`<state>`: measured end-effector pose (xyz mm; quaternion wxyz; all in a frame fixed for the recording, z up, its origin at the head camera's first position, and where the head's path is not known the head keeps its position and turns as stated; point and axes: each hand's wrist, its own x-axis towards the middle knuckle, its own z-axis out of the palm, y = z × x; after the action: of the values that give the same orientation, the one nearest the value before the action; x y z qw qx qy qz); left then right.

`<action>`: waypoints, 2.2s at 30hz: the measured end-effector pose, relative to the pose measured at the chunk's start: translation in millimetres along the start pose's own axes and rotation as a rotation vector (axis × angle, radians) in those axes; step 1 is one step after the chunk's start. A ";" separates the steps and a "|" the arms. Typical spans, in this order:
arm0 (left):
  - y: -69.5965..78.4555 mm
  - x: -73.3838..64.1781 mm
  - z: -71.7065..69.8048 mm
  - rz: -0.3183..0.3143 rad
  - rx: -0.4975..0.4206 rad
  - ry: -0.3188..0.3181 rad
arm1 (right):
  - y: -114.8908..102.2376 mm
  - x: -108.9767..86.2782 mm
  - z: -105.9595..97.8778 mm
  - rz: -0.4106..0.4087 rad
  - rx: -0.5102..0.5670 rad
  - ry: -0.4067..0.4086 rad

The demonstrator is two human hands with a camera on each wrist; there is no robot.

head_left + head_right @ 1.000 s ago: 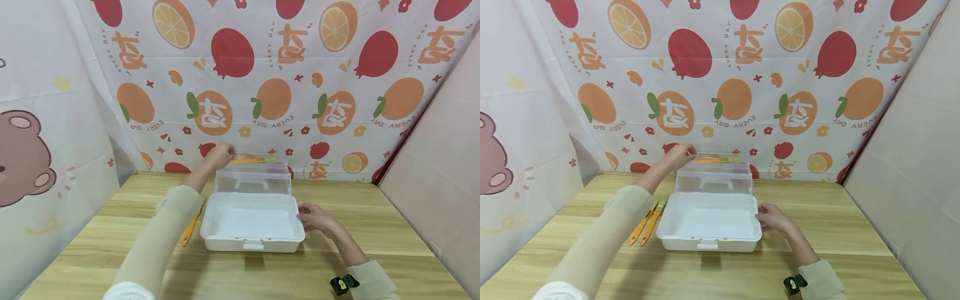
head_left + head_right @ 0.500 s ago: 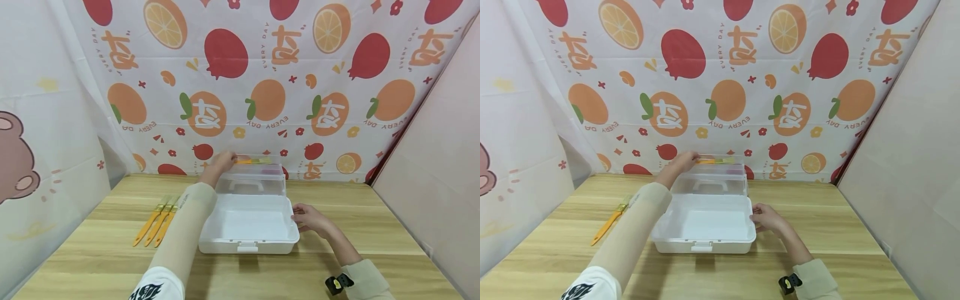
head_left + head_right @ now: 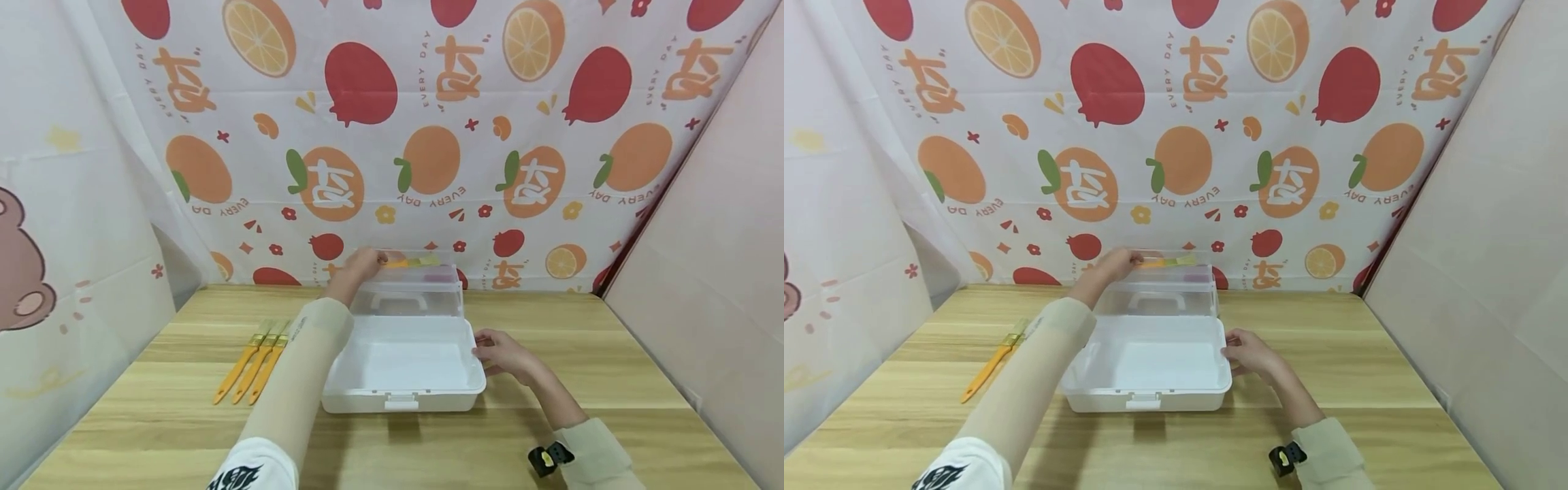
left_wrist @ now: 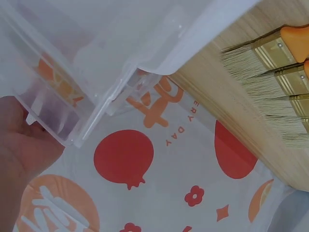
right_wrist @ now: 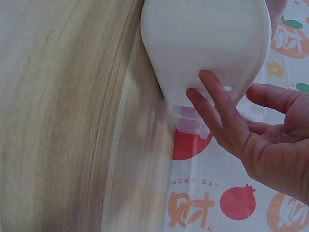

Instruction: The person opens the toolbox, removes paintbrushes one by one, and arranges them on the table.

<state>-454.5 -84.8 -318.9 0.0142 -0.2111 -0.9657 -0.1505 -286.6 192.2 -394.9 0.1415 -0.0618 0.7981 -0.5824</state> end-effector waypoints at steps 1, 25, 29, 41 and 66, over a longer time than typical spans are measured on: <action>0.6 -0.2 -0.3 0.011 0.021 -0.007 | -0.3 0.6 0.0 0.000 -0.002 0.003; 2.3 6.4 -2.4 0.051 -0.039 -0.036 | -1.7 5.3 1.0 0.034 -0.016 0.040; 2.6 8.0 -4.7 0.069 0.008 0.016 | -2.0 5.9 1.6 0.032 -0.014 0.036; 4.7 8.9 -14.1 0.116 0.136 0.072 | -2.8 4.9 -0.3 0.035 -0.028 0.040; -8.4 -5.7 -19.5 0.228 -0.206 -0.184 | -3.7 3.6 2.3 0.044 -0.022 0.049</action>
<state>-453.5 -100.2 -303.2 -0.0789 -0.3325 -0.9123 -0.2258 -289.6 188.0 -392.6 0.1337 -0.0317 0.8089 -0.5716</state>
